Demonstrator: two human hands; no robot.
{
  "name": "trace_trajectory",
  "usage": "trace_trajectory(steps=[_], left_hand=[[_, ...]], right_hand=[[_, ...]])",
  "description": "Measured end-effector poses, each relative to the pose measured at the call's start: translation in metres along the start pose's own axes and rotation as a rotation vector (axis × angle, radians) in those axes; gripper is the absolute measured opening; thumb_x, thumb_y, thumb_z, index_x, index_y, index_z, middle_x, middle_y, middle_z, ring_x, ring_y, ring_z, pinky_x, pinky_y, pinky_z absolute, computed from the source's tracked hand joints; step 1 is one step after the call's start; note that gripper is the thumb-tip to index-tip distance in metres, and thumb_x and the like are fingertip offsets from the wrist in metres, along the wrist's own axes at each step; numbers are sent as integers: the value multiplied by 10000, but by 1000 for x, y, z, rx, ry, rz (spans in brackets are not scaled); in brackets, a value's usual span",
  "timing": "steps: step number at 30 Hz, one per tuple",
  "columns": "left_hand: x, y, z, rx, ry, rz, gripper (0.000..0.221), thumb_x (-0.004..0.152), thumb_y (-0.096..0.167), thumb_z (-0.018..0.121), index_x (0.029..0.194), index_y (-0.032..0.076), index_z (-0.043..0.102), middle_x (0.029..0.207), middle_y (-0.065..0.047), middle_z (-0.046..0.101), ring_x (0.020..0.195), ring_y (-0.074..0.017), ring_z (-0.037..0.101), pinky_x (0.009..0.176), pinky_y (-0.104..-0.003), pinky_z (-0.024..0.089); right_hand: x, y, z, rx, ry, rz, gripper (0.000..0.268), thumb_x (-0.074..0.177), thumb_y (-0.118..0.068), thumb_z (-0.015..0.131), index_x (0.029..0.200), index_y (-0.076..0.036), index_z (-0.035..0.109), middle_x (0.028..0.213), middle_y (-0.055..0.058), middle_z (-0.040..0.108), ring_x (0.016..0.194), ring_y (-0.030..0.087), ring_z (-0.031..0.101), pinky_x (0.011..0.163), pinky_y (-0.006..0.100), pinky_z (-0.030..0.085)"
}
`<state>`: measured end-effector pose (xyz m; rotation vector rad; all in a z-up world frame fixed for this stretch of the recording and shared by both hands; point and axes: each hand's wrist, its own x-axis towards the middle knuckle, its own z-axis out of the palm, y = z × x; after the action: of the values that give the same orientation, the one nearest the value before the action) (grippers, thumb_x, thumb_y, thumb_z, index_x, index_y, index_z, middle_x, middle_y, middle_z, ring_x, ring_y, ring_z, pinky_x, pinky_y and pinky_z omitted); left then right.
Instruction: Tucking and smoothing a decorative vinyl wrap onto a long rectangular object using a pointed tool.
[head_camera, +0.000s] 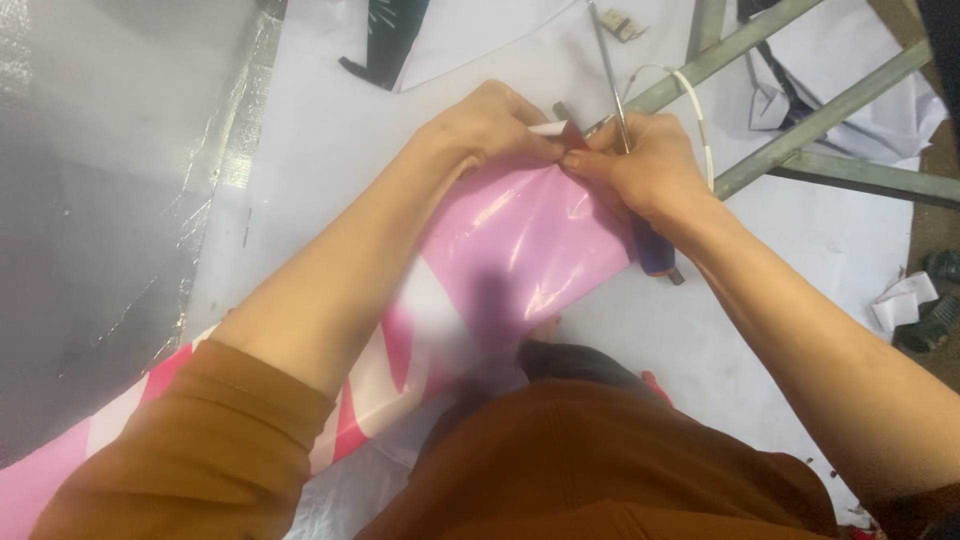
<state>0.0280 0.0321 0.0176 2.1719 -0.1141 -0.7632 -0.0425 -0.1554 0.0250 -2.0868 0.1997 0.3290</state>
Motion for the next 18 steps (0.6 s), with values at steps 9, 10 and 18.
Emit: trace_trajectory(steps=[9,10,18], left_hand=[[-5,-7,-1,44,30,114,389,687,290,840,1039,126,834,908,-28,822,815,-120,768,821,-233,617],[-6,-11,-1,42,31,98,389,687,290,840,1039,126,834,908,-28,822,815,-120,768,821,-233,617],[-33,-13,20,-93,299,561,187,754,196,804,870,51,817,794,-56,773,713,-154,688,686,-280,568]], right_hand=[[-3,-9,-7,78,-91,58,176,969,-88,781,876,-33,642,680,49,581,509,116,510,444,246,429],[-3,-6,-6,81,-107,62,176,969,-88,781,876,-33,642,680,49,581,509,116,510,444,246,429],[-7,13,-1,54,-23,-286,180,1016,-20,801,979,33,633,681,86,581,484,115,500,386,223,376]])
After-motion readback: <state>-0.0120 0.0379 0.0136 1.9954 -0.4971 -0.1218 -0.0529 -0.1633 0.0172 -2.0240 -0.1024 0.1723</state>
